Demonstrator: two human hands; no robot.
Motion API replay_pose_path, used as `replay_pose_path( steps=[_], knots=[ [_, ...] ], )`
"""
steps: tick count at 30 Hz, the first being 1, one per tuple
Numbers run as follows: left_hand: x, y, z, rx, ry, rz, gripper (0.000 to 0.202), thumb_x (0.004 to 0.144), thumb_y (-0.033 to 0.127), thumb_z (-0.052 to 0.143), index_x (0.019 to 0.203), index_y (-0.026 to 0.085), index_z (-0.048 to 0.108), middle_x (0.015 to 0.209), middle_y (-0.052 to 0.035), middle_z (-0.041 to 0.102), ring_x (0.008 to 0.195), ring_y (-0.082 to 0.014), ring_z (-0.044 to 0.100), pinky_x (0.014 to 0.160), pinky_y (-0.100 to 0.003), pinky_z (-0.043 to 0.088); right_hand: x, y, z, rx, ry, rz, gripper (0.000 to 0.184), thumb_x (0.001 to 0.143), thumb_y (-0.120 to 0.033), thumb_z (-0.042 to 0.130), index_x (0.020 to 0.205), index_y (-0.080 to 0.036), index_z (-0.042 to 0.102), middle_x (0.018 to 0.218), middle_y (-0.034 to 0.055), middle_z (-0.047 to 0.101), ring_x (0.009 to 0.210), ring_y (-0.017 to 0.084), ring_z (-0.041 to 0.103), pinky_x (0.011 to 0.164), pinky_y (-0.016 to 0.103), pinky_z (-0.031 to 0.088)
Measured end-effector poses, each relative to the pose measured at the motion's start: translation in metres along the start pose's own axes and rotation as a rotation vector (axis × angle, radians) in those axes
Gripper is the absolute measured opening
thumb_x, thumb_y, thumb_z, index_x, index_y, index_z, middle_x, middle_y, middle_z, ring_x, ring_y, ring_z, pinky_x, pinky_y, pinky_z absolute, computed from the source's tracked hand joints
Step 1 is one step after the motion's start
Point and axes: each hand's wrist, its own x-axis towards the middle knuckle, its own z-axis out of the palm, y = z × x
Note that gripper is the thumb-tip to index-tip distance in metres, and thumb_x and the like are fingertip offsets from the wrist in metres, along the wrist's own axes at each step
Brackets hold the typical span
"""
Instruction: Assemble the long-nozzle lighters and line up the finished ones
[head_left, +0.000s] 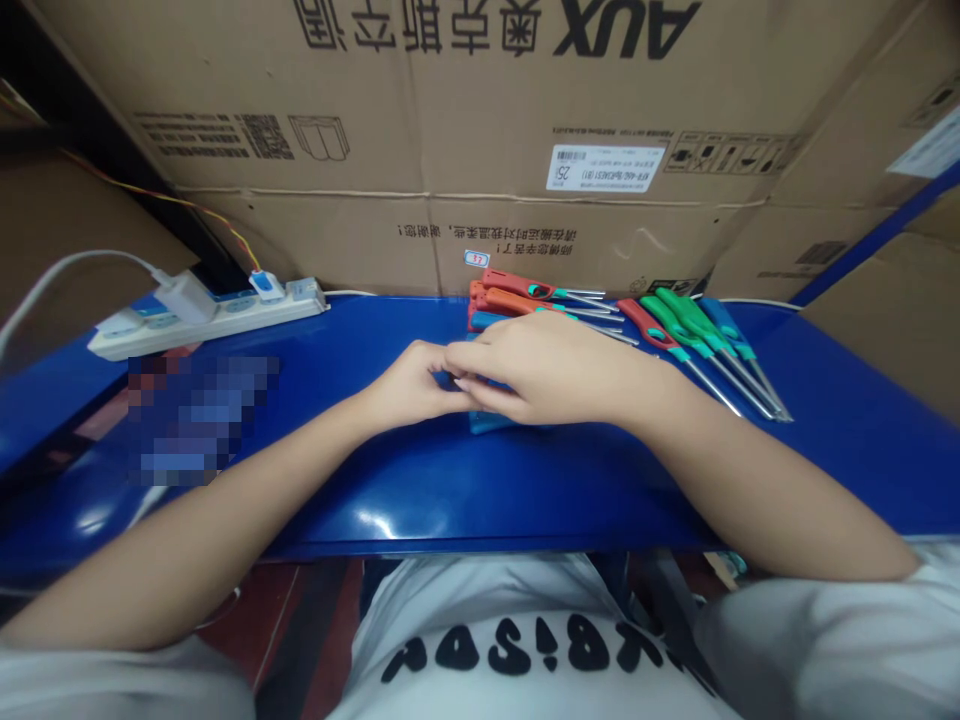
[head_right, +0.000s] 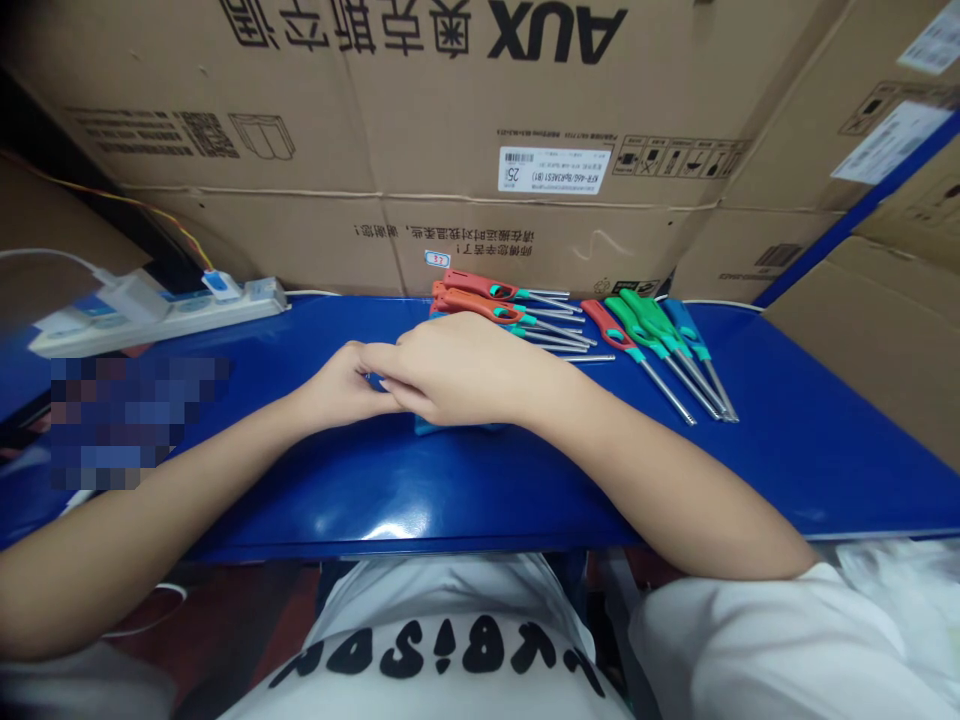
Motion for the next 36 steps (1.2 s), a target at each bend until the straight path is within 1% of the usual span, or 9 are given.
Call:
replay_pose_path(
  steps=[5,10,13,17,22,28,32,34,36],
  knots=[
    [0.0,0.001,-0.009,0.092,-0.208,0.011,0.037,0.07,0.039,0.09,0.096,0.016,0.076,0.092,-0.0063,0.079,0.084,-0.021,0.073,0.078,-0.028,0.058,0.001,0.002,0.0,-0.06,-0.018,0.052,0.03,0.104,-0.029,0.041,0.11,-0.016,0.067,0.091,0.0104,0.073,0.071,0.019,0.056,0.062,0.029,0.024],
    [-0.003,-0.002,-0.009,0.113,-0.344,0.05,0.026,0.082,0.03,0.079,0.105,0.017,0.075,0.101,-0.0083,0.078,0.089,-0.0194,0.073,0.083,-0.027,0.059,0.001,0.002,0.0,-0.102,-0.019,0.083,0.029,0.104,-0.027,0.04,0.11,-0.016,0.065,0.086,0.0093,0.071,0.064,0.017,0.052,0.059,0.03,0.021],
    [-0.004,-0.002,-0.007,0.096,-0.352,0.058,0.024,0.085,0.028,0.075,0.106,0.017,0.074,0.101,-0.008,0.077,0.091,-0.02,0.074,0.085,-0.028,0.06,0.0,0.0,-0.001,-0.038,-0.022,0.051,0.026,0.103,-0.025,0.041,0.116,-0.016,0.061,0.086,0.0074,0.071,0.066,0.018,0.053,0.059,0.029,0.023],
    [-0.004,0.001,-0.003,0.084,-0.356,0.058,0.019,0.086,0.026,0.072,0.103,0.016,0.072,0.105,-0.0083,0.077,0.095,-0.0217,0.074,0.088,-0.03,0.06,-0.001,-0.002,-0.002,0.037,-0.001,0.076,0.034,0.1,-0.023,0.043,0.13,-0.013,0.053,0.092,0.0085,0.073,0.07,0.019,0.056,0.06,0.028,0.027],
    [-0.005,0.0,0.001,0.163,-0.355,0.007,0.025,0.089,0.034,0.073,0.108,0.017,0.072,0.099,-0.0065,0.077,0.094,-0.0229,0.074,0.088,-0.032,0.058,0.0,0.001,-0.001,-0.031,-0.013,0.121,0.036,0.107,-0.035,0.034,0.114,-0.015,0.062,0.087,0.0099,0.072,0.066,0.019,0.055,0.061,0.029,0.026],
    [-0.006,0.0,0.002,0.2,-0.351,0.023,0.026,0.091,0.037,0.072,0.108,0.018,0.072,0.105,-0.0081,0.077,0.095,-0.0228,0.073,0.084,-0.031,0.058,-0.002,0.004,0.0,0.057,0.046,0.101,0.031,0.101,-0.023,0.04,0.126,-0.016,0.055,0.097,0.0089,0.072,0.071,0.019,0.057,0.062,0.029,0.027],
    [-0.007,0.0,0.002,0.225,-0.35,-0.009,0.027,0.09,0.036,0.073,0.111,0.019,0.071,0.106,-0.0073,0.077,0.095,-0.0227,0.073,0.086,-0.032,0.058,-0.001,0.004,0.0,-0.005,0.007,0.135,0.033,0.105,-0.035,0.037,0.109,-0.015,0.062,0.083,0.0083,0.069,0.064,0.019,0.052,0.061,0.029,0.025],
    [-0.007,0.0,0.002,0.228,-0.351,-0.007,0.028,0.09,0.036,0.073,0.111,0.018,0.071,0.106,-0.0076,0.077,0.095,-0.0228,0.073,0.087,-0.032,0.057,0.0,0.004,0.0,0.011,0.008,0.117,0.029,0.104,-0.031,0.038,0.107,-0.016,0.062,0.081,0.0075,0.068,0.062,0.017,0.051,0.06,0.029,0.025],
    [-0.007,0.0,0.002,0.22,-0.343,0.015,0.026,0.09,0.037,0.073,0.108,0.018,0.071,0.105,-0.0082,0.077,0.093,-0.0228,0.073,0.084,-0.032,0.058,-0.001,0.005,0.0,0.07,0.035,0.084,0.025,0.1,-0.023,0.041,0.115,-0.016,0.06,0.087,0.0075,0.069,0.066,0.018,0.053,0.06,0.029,0.027]
  ],
)
